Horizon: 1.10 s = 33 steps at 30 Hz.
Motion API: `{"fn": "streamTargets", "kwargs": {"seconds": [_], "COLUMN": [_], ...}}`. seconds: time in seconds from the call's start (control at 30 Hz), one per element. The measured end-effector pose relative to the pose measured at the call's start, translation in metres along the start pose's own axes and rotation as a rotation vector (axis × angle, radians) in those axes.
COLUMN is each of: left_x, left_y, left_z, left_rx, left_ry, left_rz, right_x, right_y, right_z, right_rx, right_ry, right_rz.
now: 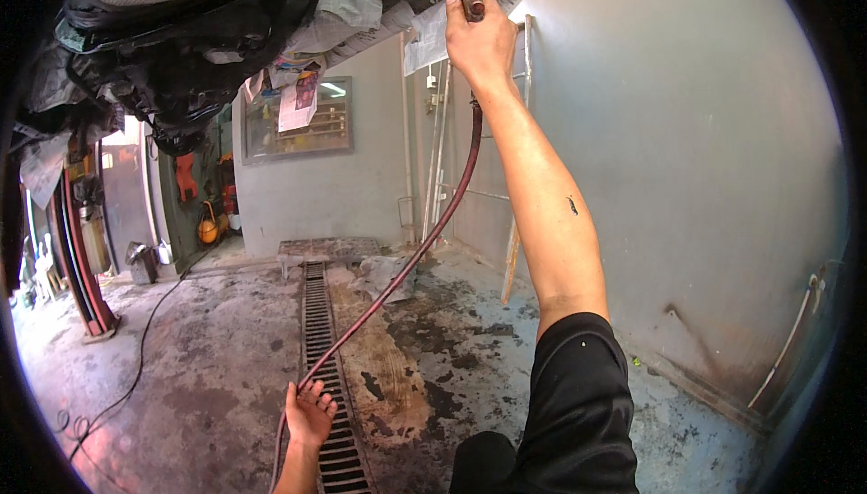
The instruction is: The person uses a spray gun to apply black paint to the front fork and wheel area of a motorcycle. The wheel is wrapped in newspaper and tape to protect it from overspray. The person moves the spray gun around the fork and wheel, adjusting the angle to cover different surfaces.
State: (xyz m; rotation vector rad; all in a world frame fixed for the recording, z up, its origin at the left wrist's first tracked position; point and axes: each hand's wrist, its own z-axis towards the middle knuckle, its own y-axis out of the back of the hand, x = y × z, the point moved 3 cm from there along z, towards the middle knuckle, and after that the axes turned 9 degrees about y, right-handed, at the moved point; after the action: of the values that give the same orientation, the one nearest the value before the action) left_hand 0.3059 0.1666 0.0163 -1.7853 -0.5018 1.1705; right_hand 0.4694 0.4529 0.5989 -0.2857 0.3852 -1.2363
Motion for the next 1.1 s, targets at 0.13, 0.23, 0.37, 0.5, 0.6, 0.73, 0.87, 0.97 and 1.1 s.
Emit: {"fn": "streamTargets", "kwargs": {"seconds": [0.13, 0.23, 0.37, 0.5, 0.6, 0.73, 0.87, 0.97, 1.1], "left_x": [0.003, 0.008, 0.034, 0.074, 0.097, 0.046, -0.031, -0.053, -0.051], "left_y": [-0.002, -0.030, -0.118, -0.148, -0.117, -0.105, -0.129, -0.139, -0.140], "left_z": [-0.005, -0.013, 0.006, 0.038, 0.031, 0.034, 0.041, 0.025, 0.007], "left_rx": [-0.003, 0.089, -0.065, 0.442, 0.324, 0.043, -0.007, -0.028, -0.035], "left_ry": [0.281, -0.245, -1.186, -0.299, 0.346, -0.301, -0.676, -0.815, -0.809], "left_rz": [0.414, 0.986, 1.401, 1.172, 1.070, 1.188, 0.973, 0.934, 0.948], "right_x": [0.004, 0.008, 0.009, 0.008, 0.000, -0.012, -0.020, -0.022, -0.021], "right_y": [0.007, 0.008, 0.003, 0.000, 0.002, 0.006, 0.010, 0.012, 0.013], "right_z": [0.001, -0.001, -0.006, -0.003, 0.005, 0.001, 0.005, 0.009, 0.006], "right_rx": [0.083, 0.095, 0.100, 0.036, 0.029, 0.070, 0.098, 0.052, 0.019], "right_ry": [-0.039, -0.051, -0.140, -0.055, -0.018, -0.032, 0.011, 0.035, -0.042], "right_rz": [-0.080, -0.051, 0.038, 0.039, 0.034, -0.058, -0.140, -0.137, -0.013]}}
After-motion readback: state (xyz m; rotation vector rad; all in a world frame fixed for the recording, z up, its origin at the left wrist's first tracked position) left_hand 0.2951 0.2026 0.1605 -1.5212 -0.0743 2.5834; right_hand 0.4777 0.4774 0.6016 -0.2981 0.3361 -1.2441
